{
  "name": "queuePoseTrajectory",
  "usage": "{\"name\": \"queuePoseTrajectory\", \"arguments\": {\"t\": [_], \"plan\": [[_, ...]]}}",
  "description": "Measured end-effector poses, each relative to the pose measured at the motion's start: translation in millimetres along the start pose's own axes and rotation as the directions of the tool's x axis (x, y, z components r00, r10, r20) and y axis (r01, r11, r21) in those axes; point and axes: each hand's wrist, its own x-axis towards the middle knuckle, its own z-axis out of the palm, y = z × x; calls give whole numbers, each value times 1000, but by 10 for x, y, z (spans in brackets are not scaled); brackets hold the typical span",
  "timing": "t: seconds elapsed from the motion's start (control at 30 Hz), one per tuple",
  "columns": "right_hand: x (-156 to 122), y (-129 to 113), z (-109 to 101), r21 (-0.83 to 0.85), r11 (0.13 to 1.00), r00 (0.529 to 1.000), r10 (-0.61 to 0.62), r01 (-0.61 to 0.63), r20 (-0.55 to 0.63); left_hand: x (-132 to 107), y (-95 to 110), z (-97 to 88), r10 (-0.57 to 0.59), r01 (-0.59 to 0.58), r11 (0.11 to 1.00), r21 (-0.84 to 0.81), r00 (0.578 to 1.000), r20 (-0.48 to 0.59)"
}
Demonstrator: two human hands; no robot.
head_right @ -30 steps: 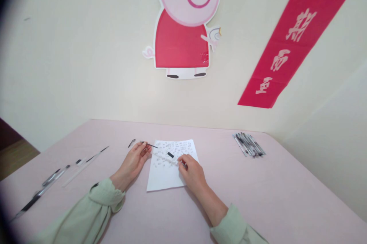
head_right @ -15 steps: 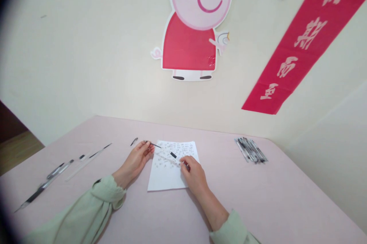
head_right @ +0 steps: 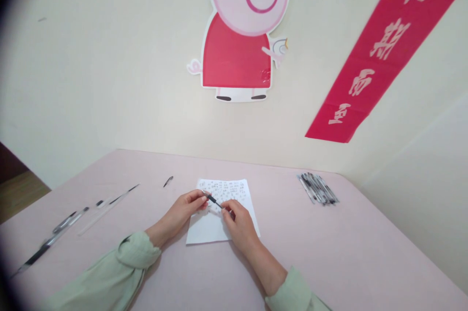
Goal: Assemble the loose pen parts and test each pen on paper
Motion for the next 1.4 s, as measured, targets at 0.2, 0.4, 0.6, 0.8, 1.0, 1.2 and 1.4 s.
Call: {"name": "queuePoseTrajectory", "arguments": {"t": [0.2,0.4,0.6,0.8,1.0,1.2,1.4], "plan": [[2,13,-14,8,1000,1000,12,-12,-1,-5,5,1,-87,75,984,-163,994,-69],[6,5,8,33,999,1000,-12,11,4,-11,0,27,-128,103,963,-247,988,-88],[29,1,37,114,991,991,80,-68,-106,-30,17,59,-178,150,938,-312,982,-63],[8,-10,33,119,989,996,89,-86,-19,-22,-4,65,-177,144,938,-317,981,-80],[5,14,36,74,994,996,88,-85,-35,-27,-4,72,-187,154,933,-325,979,-76],[13,5,37,81,995,996,69,-63,-63,-21,-22,53,-202,183,915,-359,979,-16],[9,-45,42,95,994,997,52,-45,-64,0,-44,59,-187,153,926,-344,980,-68]]}}
